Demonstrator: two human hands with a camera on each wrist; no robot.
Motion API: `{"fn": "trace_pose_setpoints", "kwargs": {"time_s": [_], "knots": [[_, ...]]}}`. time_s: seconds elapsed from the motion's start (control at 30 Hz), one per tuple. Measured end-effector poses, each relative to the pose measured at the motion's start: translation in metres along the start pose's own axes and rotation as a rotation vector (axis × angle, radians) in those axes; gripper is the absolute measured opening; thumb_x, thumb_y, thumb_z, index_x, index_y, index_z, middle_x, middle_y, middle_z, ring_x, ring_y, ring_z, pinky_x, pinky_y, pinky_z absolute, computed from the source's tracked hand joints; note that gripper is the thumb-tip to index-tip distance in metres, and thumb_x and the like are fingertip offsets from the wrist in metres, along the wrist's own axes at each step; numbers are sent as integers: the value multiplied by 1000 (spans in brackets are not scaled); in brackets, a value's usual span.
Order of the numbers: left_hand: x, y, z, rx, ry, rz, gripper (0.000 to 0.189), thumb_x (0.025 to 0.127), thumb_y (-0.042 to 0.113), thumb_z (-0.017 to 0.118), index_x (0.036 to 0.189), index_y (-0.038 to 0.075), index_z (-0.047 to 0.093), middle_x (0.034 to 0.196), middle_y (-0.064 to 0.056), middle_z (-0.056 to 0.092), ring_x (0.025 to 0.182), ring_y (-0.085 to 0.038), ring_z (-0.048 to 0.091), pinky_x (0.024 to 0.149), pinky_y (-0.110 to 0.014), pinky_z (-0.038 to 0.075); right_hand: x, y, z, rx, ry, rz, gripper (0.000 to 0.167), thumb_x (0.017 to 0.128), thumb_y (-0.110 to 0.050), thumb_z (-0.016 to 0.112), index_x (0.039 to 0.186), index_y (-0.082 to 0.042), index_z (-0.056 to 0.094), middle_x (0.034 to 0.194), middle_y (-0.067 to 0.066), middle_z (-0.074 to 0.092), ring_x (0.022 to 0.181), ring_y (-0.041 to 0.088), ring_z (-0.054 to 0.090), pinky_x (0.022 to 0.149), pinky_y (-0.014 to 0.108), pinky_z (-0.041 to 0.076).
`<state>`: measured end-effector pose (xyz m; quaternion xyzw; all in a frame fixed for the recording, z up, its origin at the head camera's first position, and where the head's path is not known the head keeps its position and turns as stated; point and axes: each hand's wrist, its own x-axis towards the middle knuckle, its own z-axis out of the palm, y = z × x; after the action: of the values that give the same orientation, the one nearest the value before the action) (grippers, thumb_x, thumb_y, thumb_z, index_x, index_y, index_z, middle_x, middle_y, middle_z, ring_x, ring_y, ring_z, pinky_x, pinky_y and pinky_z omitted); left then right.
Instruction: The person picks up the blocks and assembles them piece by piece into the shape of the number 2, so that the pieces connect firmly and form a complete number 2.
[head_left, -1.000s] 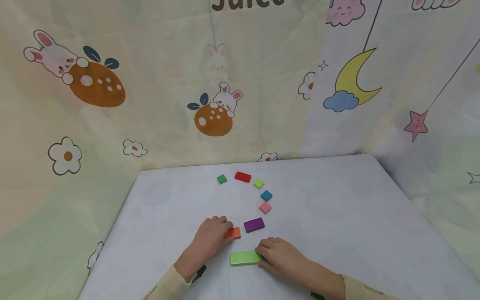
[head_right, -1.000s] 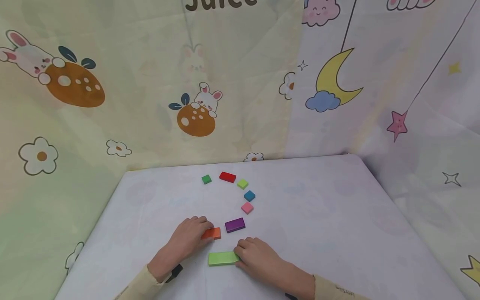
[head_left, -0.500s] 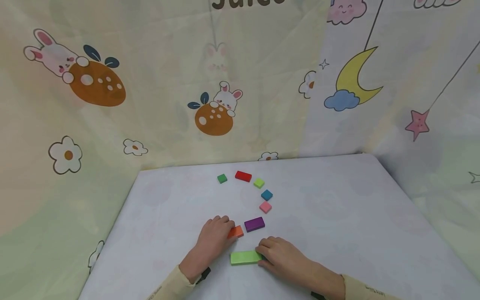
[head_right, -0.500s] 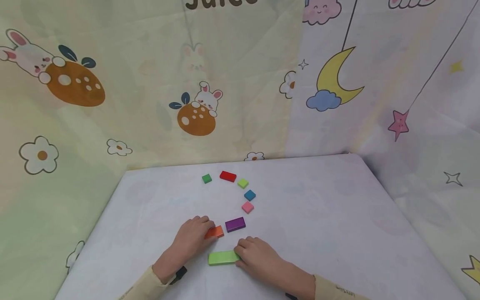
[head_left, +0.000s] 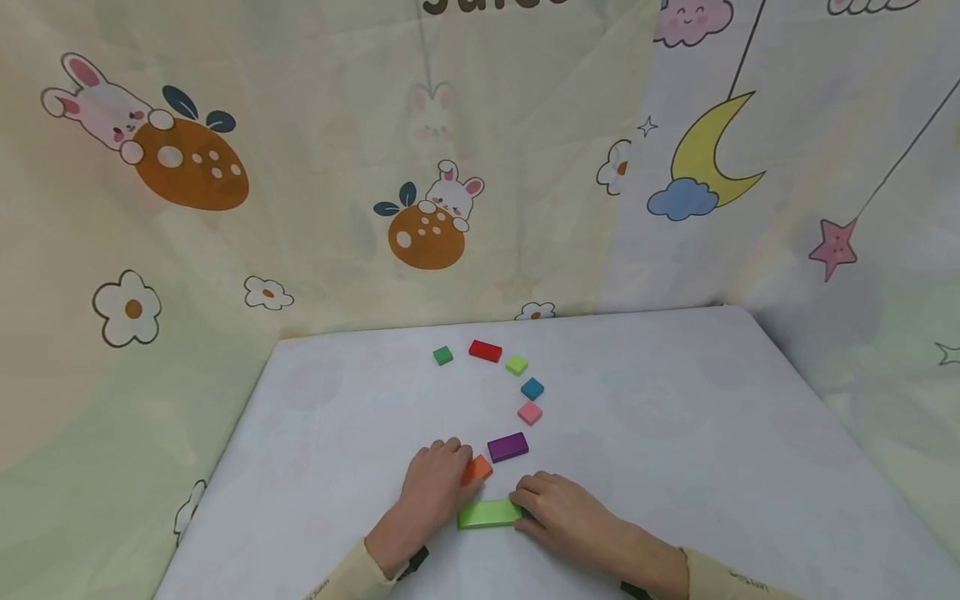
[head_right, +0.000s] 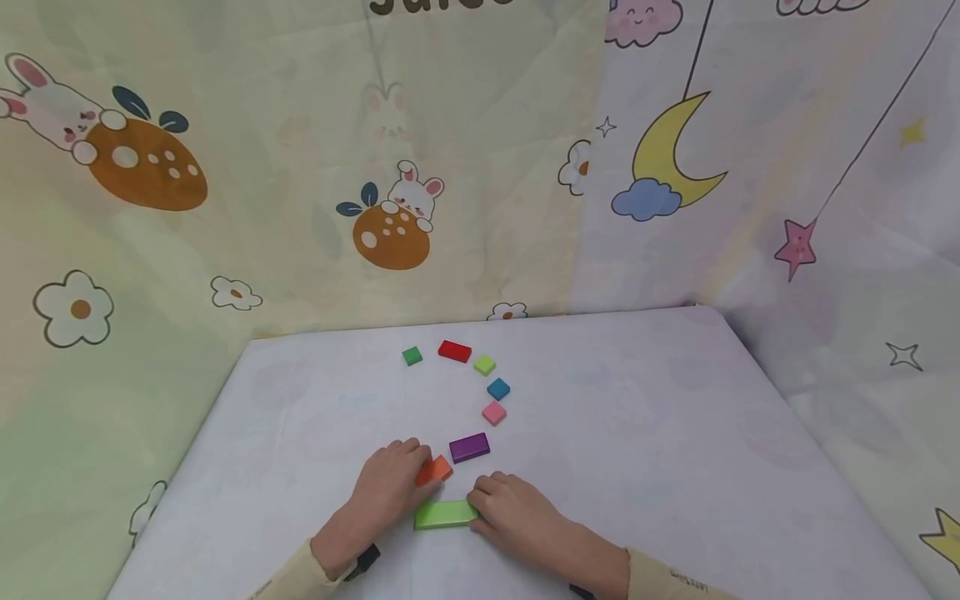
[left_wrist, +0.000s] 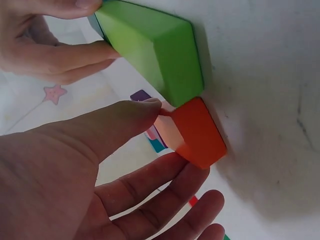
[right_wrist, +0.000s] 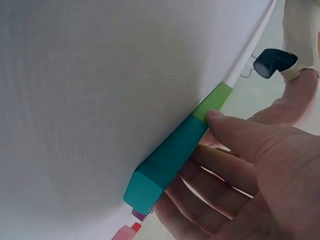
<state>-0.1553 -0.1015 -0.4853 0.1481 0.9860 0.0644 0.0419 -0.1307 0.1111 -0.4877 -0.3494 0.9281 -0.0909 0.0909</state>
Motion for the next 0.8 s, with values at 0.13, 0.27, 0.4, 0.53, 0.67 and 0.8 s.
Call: {"fn": "trace_pose_setpoints", "kwargs": {"time_s": [0.13,0.27,0.4,0.53,0.67,0.8], "knots": [[-2,1,0,-1,14,16,42,83,43,80,109,11,70,83,3,56,74,-13,45,65,-28,40,0,0,-1,12,-3,2,35,89,-38,75,118,-18,70,106,-8,68,94,8,60,88,27,55],[-4,2,1,1,20,18,42,83,43,80,108,11,70,82,3,54,73,-13,44,64,-27,38,0,0,-1,15,2,-1,35,89,-38,75,117,-18,70,105,-8,68,93,7,60,88,27,55],[-4,3,1,11,22,15,43,83,44,80,108,11,70,81,3,54,73,-13,43,63,-27,37,-1,0,-1,12,7,-6,35,89,-38,75,117,-18,70,106,-8,68,94,7,60,89,27,55],[-4,3,1,12,20,9,43,83,44,80,108,11,70,81,3,54,73,-13,44,63,-27,37,-2,0,0,16,16,-10,35,90,-37,75,117,-17,70,106,-7,68,94,7,61,89,27,55],[-4,3,1,6,12,1,43,84,44,79,109,11,70,81,2,54,73,-13,44,64,-27,39,-2,-1,0,26,21,-9,34,90,-36,75,117,-17,71,106,-8,68,95,7,60,89,27,55],[-4,3,1,4,12,1,43,83,44,79,110,11,69,81,2,53,73,-13,44,64,-27,39,-2,-1,0,30,19,-8,34,90,-36,75,117,-17,71,106,-8,68,95,8,61,90,27,55]]}}
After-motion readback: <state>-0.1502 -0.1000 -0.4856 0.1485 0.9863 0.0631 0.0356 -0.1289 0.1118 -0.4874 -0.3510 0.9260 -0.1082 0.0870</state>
